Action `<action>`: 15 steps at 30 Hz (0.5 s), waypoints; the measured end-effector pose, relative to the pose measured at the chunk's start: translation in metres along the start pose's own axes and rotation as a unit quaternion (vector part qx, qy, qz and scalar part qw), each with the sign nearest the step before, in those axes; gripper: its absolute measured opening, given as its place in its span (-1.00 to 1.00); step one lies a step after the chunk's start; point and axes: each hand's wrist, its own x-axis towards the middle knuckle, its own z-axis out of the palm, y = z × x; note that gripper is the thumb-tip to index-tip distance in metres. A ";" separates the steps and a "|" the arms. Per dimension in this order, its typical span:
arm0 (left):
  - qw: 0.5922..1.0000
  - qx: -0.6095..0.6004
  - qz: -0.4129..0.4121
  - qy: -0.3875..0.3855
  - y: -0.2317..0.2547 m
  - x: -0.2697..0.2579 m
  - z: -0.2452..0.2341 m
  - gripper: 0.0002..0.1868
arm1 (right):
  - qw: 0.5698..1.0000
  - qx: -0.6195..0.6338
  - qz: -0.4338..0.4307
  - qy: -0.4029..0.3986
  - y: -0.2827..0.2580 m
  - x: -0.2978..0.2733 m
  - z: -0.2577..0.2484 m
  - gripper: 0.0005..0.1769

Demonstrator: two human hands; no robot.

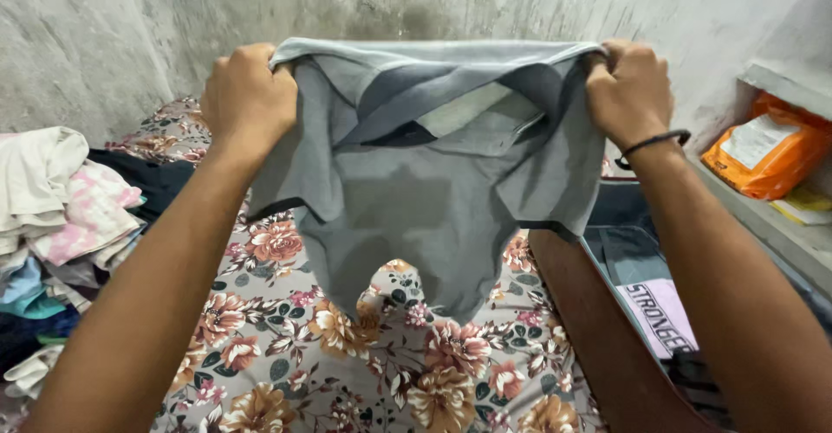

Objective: The person folds a gray polo shirt and a light purple long-sleeved shirt by hand on a bed before placing them into a suitcase.

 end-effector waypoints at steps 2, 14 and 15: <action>0.999 -0.043 0.012 -0.008 -0.001 0.000 0.006 -0.81 | 0.997 0.069 -0.004 -0.036 0.001 -0.002 0.005 -0.75; 0.933 -0.313 0.071 -0.164 0.056 -0.018 0.027 -0.64 | 0.914 0.369 -0.004 -0.166 -0.057 -0.018 0.036 -0.77; 0.921 -0.333 0.111 -0.166 0.064 -0.021 0.029 -0.64 | 0.909 0.377 0.003 -0.175 -0.065 -0.019 0.037 -0.75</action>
